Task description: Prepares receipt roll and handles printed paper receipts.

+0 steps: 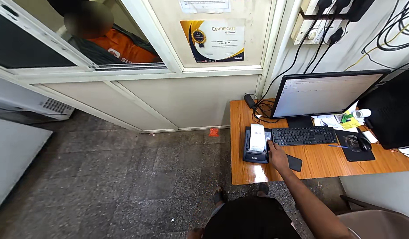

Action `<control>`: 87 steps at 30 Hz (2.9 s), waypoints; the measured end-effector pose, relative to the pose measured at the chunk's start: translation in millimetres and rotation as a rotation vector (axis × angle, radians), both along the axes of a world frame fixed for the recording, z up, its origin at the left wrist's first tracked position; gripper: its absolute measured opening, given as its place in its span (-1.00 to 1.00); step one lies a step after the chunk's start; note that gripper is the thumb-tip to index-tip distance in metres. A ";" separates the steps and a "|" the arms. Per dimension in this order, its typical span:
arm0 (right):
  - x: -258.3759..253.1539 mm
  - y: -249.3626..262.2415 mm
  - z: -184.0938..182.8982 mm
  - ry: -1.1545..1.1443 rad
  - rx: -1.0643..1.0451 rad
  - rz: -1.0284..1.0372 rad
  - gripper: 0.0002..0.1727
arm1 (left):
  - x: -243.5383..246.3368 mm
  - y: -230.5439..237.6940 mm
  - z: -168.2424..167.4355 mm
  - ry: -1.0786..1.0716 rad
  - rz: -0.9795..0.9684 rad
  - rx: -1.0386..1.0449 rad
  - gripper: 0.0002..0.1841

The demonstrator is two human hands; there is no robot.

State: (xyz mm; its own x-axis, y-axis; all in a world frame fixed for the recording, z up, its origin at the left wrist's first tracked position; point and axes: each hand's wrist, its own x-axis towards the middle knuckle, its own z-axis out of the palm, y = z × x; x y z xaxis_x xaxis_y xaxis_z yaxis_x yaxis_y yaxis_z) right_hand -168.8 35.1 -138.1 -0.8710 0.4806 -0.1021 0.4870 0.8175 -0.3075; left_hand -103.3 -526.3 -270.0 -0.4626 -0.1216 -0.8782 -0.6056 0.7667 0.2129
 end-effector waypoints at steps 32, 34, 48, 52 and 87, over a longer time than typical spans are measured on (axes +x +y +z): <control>-20.7 -10.9 40.2 0.101 -0.730 0.336 -0.87 | -25.0 37.8 69.2 -0.016 0.076 0.080 -0.53; -17.4 -6.5 38.2 -0.015 -0.590 0.483 -0.84 | -25.6 36.9 66.8 -0.023 0.043 0.068 -0.50; 47.5 -15.5 136.1 0.312 -1.232 0.585 -0.75 | -115.5 277.9 282.8 0.135 -0.225 1.196 -0.33; 50.0 -46.8 158.4 0.388 -1.205 0.723 -0.75 | -132.4 316.0 348.6 0.223 0.075 1.366 -0.47; 38.4 -79.4 212.2 0.467 -1.120 0.170 -0.80 | -154.5 308.2 401.9 0.592 0.381 1.194 -0.79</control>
